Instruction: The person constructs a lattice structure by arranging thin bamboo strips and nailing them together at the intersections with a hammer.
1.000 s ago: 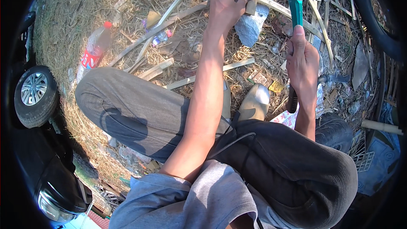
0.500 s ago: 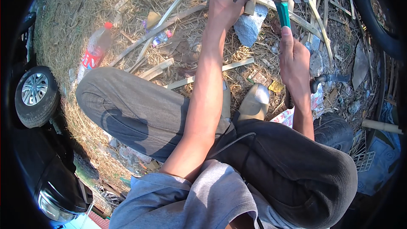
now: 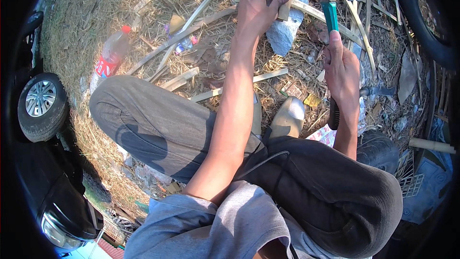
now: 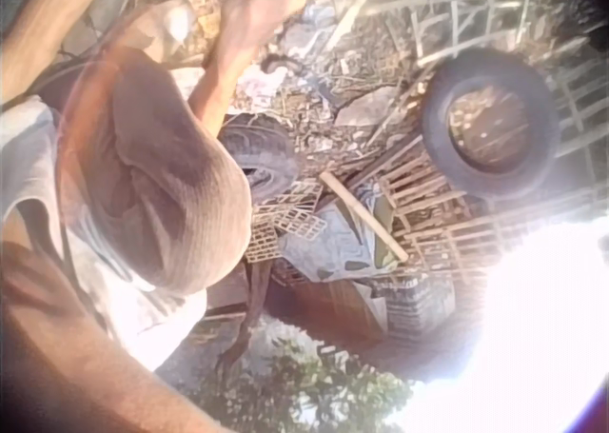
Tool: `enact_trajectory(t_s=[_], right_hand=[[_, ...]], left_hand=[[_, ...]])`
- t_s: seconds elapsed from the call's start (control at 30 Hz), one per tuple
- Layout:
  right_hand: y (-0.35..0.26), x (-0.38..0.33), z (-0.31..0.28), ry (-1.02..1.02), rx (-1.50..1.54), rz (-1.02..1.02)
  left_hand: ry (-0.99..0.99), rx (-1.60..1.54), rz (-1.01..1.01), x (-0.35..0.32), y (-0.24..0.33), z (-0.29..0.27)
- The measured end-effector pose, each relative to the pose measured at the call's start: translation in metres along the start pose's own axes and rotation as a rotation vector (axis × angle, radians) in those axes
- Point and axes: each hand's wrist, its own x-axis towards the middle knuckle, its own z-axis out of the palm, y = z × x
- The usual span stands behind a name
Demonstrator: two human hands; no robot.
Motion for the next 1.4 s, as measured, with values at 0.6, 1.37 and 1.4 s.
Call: enact_trajectory(t_s=[0.6, 1.37, 1.4], right_hand=[[0.003, 0.002, 0.016, -0.044, 0.022, 0.094], [-0.003, -0.007, 0.004, 0.045, 0.059, -0.018], [-0.001, -0.007, 0.009, 0.069, 0.047, -0.059]], left_hand=[[0.235, 0.255, 0.322, -0.001, -0.01, 0.016], [0.24, 0.246, 0.311, -0.003, -0.008, 0.017], [0.237, 0.252, 0.308, -0.004, -0.01, 0.015]])
